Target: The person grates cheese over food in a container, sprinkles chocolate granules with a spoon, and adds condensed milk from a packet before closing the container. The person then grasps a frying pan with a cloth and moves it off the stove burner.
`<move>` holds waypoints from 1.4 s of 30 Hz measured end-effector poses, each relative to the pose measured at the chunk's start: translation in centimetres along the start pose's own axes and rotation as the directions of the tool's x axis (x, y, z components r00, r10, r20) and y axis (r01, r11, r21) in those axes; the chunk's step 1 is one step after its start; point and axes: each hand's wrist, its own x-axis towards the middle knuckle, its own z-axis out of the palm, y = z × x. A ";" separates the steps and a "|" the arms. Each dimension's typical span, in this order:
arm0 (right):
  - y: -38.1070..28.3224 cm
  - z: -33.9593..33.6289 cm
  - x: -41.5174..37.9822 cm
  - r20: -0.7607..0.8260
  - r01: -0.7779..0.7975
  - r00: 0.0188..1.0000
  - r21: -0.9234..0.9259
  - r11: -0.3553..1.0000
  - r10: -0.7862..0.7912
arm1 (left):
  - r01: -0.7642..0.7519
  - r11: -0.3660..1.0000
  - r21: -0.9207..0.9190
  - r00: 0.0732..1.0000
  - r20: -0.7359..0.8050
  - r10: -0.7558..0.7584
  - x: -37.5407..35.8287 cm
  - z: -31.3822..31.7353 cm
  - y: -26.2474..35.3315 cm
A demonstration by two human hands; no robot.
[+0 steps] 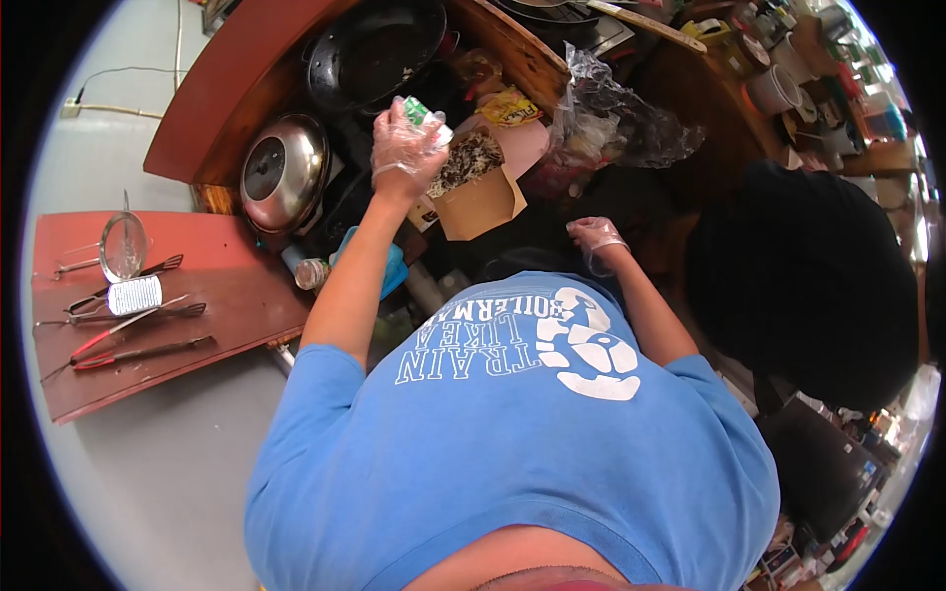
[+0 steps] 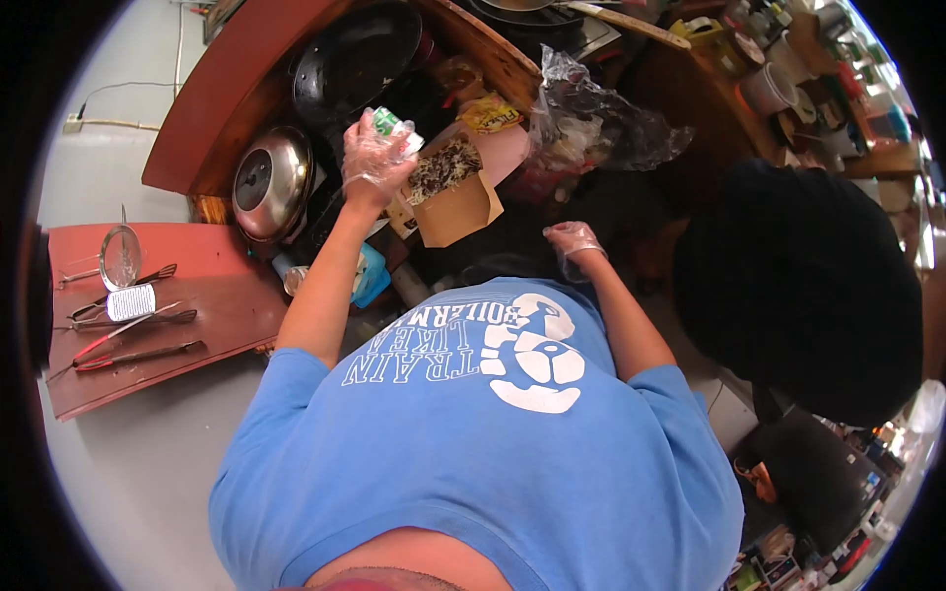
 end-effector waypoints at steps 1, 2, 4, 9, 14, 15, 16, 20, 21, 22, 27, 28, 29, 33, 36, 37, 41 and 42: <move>-0.5 0.1 0.1 0.018 0.003 1.000 -0.035 0.999 -0.003 | 0.017 1.000 -0.026 1.000 -0.024 -0.017 0.3 0.1 0.5; -1.1 0.2 0.4 0.025 0.005 1.000 -0.047 0.999 -0.004 | 0.033 0.998 -0.052 0.998 -0.048 -0.036 0.6 0.3 1.0; -1.9 0.3 1.3 0.067 0.032 0.997 -0.125 0.992 -0.024 | 0.079 0.995 -0.058 0.996 -0.040 -0.082 0.9 0.1 1.4; -3.0 -0.4 5.1 0.120 0.100 0.990 -0.207 0.973 -0.076 | 0.320 0.946 -0.045 0.937 -0.134 -0.323 -0.5 -0.2 0.2; -5.9 -1.4 6.3 0.152 0.127 0.985 -0.329 0.936 -0.081 | 0.594 0.691 -0.411 0.724 -0.100 -0.682 -5.4 4.6 -1.2; -5.8 -1.6 7.2 0.178 0.145 0.980 -0.328 0.933 -0.090 | 0.610 0.490 -0.623 0.618 -0.013 -0.786 -6.0 5.7 -1.4; -6.0 -2.0 8.0 0.203 0.164 0.974 -0.329 0.930 -0.100 | 0.615 0.484 -0.623 0.604 -0.022 -0.796 -6.8 7.1 -1.6; -8.3 -3.6 9.5 0.249 0.214 0.960 -0.372 0.903 -0.125 | 0.339 -0.604 -0.721 0.132 0.672 -0.728 -8.6 8.3 -1.2; -8.9 -3.9 9.8 0.251 0.210 0.961 -0.402 0.891 -0.113 | 0.260 -0.702 -0.663 0.140 0.746 -0.651 -9.5 8.9 -1.3; -9.4 -4.1 10.4 0.250 0.206 0.963 -0.430 0.879 -0.103 | 0.182 -0.787 -0.589 0.162 0.808 -0.567 -9.1 8.0 -0.9; -10.5 -4.3 12.9 0.324 0.257 0.938 -0.421 0.870 -0.121 | -0.143 -0.771 -0.621 0.229 0.737 -0.636 -6.2 10.5 -4.8; -11.2 -4.0 13.0 0.320 0.260 0.939 -0.430 0.865 -0.123 | -0.131 -0.742 -0.657 0.145 0.728 -0.670 -5.1 10.9 -6.0; -11.8 -3.6 12.8 0.347 0.272 0.930 -0.430 0.861 -0.121 | -0.154 -0.708 -0.690 0.102 0.701 -0.706 -4.7 12.4 -7.6; -13.9 -2.9 12.3 0.408 0.328 0.904 -0.474 0.817 -0.126 | -0.071 -0.551 -0.832 -0.123 0.555 -0.822 -2.8 15.9 -10.8; -14.7 -1.8 11.4 0.440 0.412 0.880 -0.526 0.744 -0.176 | -0.121 -0.585 -0.802 -0.135 0.597 -0.791 -2.7 15.9 -11.7; -14.5 -1.5 11.7 0.453 0.472 0.863 -0.564 0.677 -0.224 | -0.112 -0.588 -0.801 -0.137 0.599 -0.789 -2.4 14.2 -11.0; -14.2 -1.0 9.5 0.527 0.697 0.709 -0.625 0.352 -0.468 | 0.272 -0.281 -0.921 0.218 0.343 -0.914 -8.1 10.6 -6.7; -14.3 -0.8 9.4 0.575 0.764 0.615 -0.604 0.229 -0.540 | 0.710 0.362 -0.604 0.492 0.059 -0.868 -10.0 8.9 -4.6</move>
